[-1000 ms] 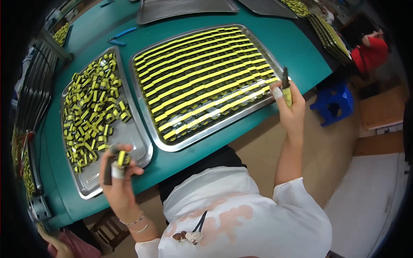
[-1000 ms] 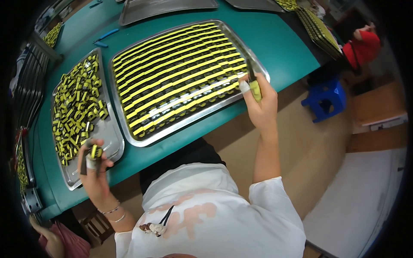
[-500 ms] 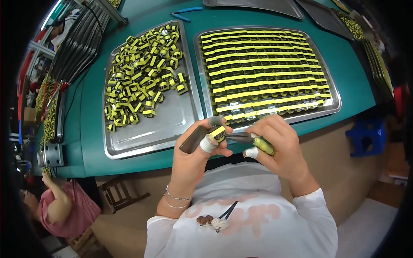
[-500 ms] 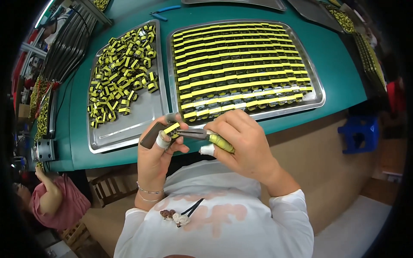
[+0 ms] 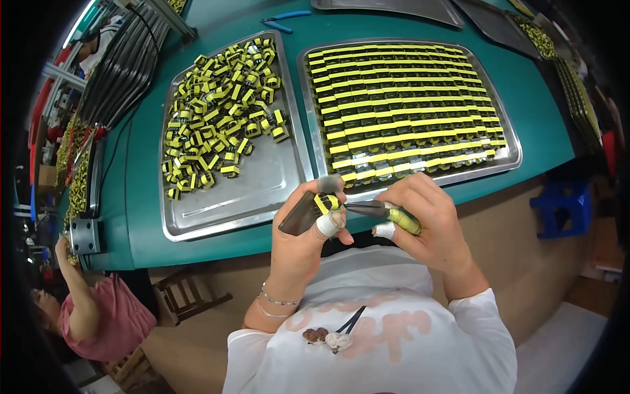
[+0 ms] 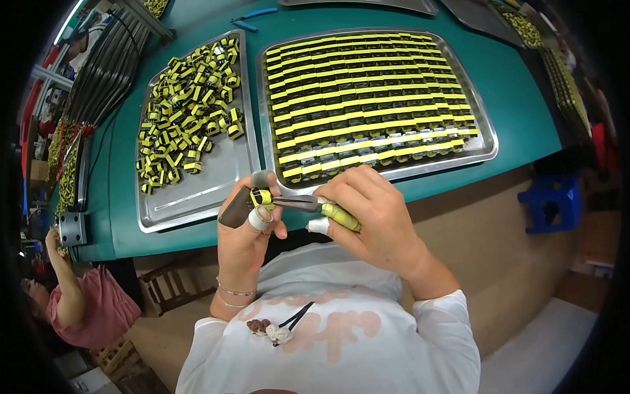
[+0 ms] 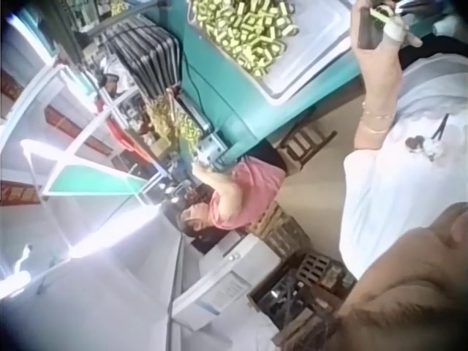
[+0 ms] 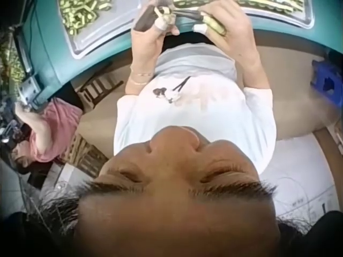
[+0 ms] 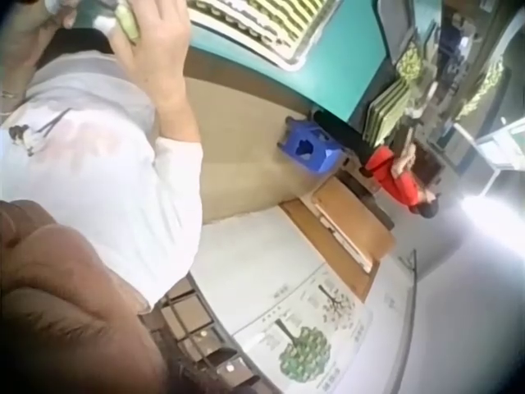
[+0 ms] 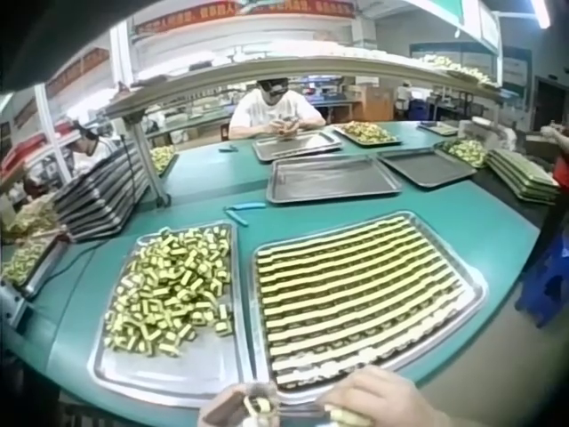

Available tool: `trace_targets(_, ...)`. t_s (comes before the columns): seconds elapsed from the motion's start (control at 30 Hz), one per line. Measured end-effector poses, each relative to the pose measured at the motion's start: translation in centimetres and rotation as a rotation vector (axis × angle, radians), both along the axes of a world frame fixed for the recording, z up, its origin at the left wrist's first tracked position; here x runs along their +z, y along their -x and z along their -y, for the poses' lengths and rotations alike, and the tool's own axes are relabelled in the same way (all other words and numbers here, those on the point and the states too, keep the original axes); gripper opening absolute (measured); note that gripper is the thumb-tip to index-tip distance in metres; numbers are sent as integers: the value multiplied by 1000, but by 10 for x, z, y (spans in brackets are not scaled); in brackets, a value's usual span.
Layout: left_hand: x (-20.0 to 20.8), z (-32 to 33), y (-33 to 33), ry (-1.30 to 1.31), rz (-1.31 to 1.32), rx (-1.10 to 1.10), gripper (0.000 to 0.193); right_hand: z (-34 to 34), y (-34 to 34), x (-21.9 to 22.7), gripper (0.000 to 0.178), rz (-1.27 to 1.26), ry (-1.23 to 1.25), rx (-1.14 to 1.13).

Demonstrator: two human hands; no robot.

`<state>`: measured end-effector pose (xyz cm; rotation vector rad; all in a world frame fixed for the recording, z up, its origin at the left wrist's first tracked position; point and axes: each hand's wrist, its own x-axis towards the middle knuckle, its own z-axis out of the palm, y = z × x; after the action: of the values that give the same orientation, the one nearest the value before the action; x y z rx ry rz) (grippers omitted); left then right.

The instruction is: The person cuts small yellow and black electronic components from a long component strip using diagonal cutters, then places the cut components into a metal tray.

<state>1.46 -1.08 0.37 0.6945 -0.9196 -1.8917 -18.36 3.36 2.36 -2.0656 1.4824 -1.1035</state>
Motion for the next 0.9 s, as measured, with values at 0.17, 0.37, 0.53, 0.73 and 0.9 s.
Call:
trace_targets(0.17, 5, 1, 2, 4, -10, -2, 46, 2, -3, -1, 25, 9, 54, -28)
trace_targets(0.37, 1, 0, -1, 30, -29, -35, 45, 3, -1, 2, 28, -32, 76, -37)
trace_targets(0.53, -1, -2, 1, 56, 10, -24, 45, 6, 3, 7, 33, -75, 62, -20)
trace_targets(0.73, 0, -2, 0, 52, 63, -4, 45, 9, 7, 5, 33, -111, 114, 34)
trace_targets(0.9, 5, -3, -6, 128, 199, -94, 39, 9, 10, 5, 33, -210, 162, 62)
